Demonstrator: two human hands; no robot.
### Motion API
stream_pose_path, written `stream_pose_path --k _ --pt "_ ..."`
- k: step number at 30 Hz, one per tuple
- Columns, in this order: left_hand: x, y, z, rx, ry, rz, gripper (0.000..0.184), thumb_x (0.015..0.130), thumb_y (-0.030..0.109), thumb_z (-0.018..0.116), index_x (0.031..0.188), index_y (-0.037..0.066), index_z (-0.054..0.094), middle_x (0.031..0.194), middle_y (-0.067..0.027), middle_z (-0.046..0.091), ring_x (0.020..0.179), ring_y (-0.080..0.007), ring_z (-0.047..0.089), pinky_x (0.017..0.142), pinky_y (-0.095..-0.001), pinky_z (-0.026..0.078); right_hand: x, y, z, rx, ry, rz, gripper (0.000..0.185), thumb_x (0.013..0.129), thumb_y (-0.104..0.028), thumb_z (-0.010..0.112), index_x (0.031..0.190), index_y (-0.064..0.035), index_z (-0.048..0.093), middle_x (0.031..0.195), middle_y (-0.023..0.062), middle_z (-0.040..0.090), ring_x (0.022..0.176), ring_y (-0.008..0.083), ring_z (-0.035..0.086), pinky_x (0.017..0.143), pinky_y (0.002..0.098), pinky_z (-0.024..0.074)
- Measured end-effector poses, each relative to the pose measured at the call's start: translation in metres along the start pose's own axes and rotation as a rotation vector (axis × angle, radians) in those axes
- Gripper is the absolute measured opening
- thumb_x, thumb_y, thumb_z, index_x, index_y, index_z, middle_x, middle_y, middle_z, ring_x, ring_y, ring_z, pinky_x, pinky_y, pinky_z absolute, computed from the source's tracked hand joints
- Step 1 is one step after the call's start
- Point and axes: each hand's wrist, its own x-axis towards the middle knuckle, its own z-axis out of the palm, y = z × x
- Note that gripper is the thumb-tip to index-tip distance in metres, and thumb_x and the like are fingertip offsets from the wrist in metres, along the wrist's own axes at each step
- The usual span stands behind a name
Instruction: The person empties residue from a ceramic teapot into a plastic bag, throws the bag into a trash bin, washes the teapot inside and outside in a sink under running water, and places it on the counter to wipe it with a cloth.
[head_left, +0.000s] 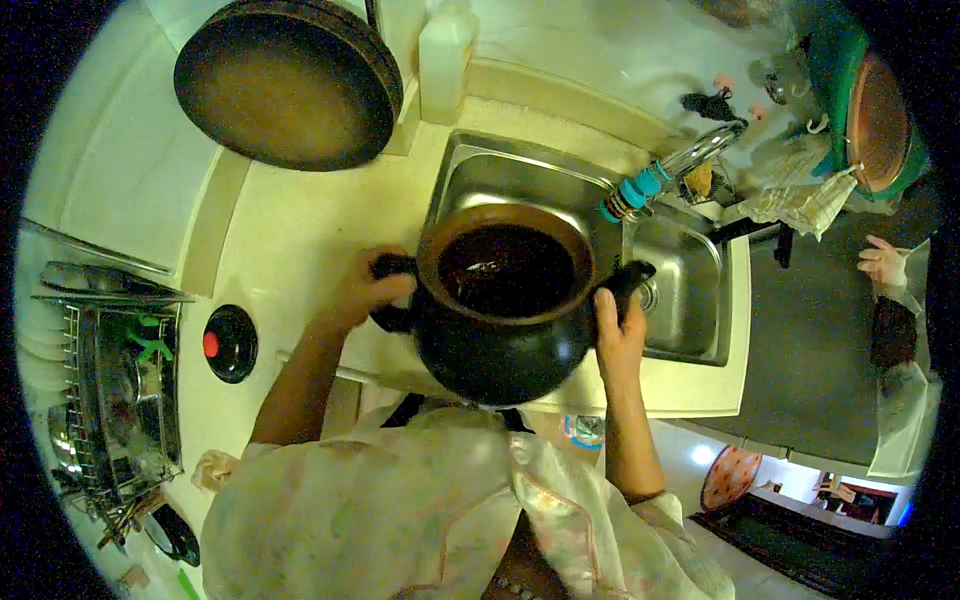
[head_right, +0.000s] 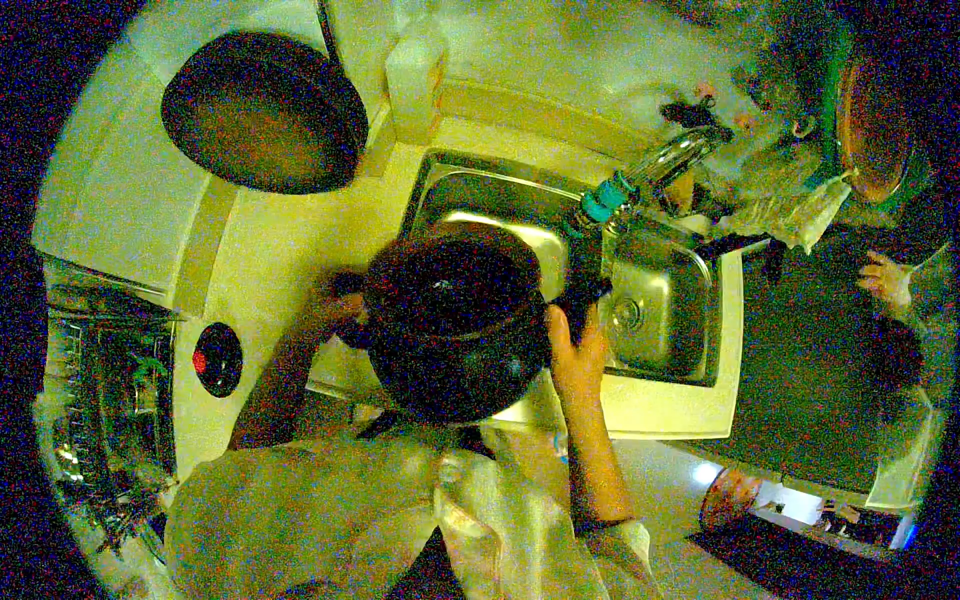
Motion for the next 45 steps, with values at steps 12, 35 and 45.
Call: stream_pose_path --k 12,35,45 --pt "-0.017 0.004 0.086 -0.401 0.042 -0.357 0.023 0.086 0.027 0.067 0.085 0.007 0.058 0.058 0.0057 0.045 0.045 -0.0034 0.034 0.041 -0.0223 0.025 0.029 -0.030 -0.067 -0.195 -0.093 0.034 0.046 0.089 -0.037 0.061 0.111 0.0032 0.059 0.092 0.0127 0.067 0.082 0.0194 0.060 0.076 0.0324 0.0482" --pt "0.021 -0.045 0.106 -1.508 -0.168 -0.982 0.021 0.093 0.021 0.055 0.078 0.011 0.045 0.053 0.0039 0.042 0.045 -0.0069 0.043 0.040 -0.0205 0.038 0.156 0.069 -0.075 -0.200 -0.809 0.719 0.039 0.091 -0.037 0.050 0.111 -0.0060 0.062 0.100 0.0077 0.067 0.079 0.0180 0.066 0.061 0.0332 0.0544" --pt "-0.001 -0.024 0.112 -1.484 -0.007 -1.071 0.018 0.092 0.025 0.051 0.079 0.015 0.046 0.050 0.0048 0.040 0.045 -0.0092 0.043 0.059 -0.0291 0.048 0.187 0.064 -0.064 -0.424 -1.005 0.743 0.038 0.091 -0.036 0.051 0.108 -0.0044 0.062 0.095 0.0087 0.068 0.072 0.0184 0.065 0.056 0.0326 0.0534"
